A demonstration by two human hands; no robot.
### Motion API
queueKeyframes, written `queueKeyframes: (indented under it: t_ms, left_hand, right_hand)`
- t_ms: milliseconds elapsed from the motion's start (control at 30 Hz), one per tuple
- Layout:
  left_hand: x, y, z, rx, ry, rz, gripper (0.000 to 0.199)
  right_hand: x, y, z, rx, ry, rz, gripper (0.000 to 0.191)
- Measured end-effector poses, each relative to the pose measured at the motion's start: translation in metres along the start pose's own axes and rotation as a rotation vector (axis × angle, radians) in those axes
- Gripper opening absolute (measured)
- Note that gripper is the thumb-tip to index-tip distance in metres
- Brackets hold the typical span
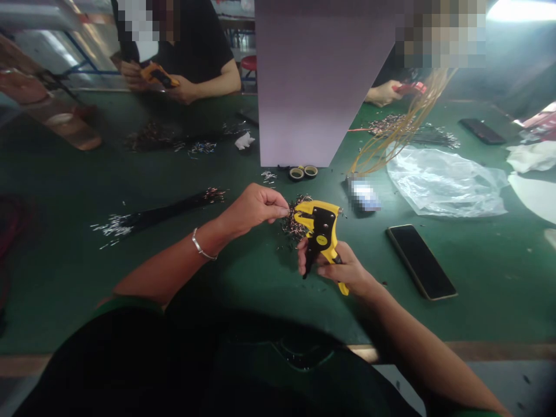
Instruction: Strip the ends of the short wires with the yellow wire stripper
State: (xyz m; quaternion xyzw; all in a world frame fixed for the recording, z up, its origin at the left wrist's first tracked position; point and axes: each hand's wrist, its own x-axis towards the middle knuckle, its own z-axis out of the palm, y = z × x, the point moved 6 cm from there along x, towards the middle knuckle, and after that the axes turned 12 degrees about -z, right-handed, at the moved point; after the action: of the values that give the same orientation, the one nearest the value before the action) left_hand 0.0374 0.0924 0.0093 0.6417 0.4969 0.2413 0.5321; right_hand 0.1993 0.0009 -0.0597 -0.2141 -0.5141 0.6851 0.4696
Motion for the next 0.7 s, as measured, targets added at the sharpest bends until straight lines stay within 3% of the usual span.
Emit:
queueKeyframes:
  t_ms: [700]
  left_hand:
    - [-0.0002,0.0003,-0.0013,0.069,-0.033,0.025,0.009]
  right_hand:
    - [-0.0063,0.005,0.003,0.034,0.075,0.049,0.03]
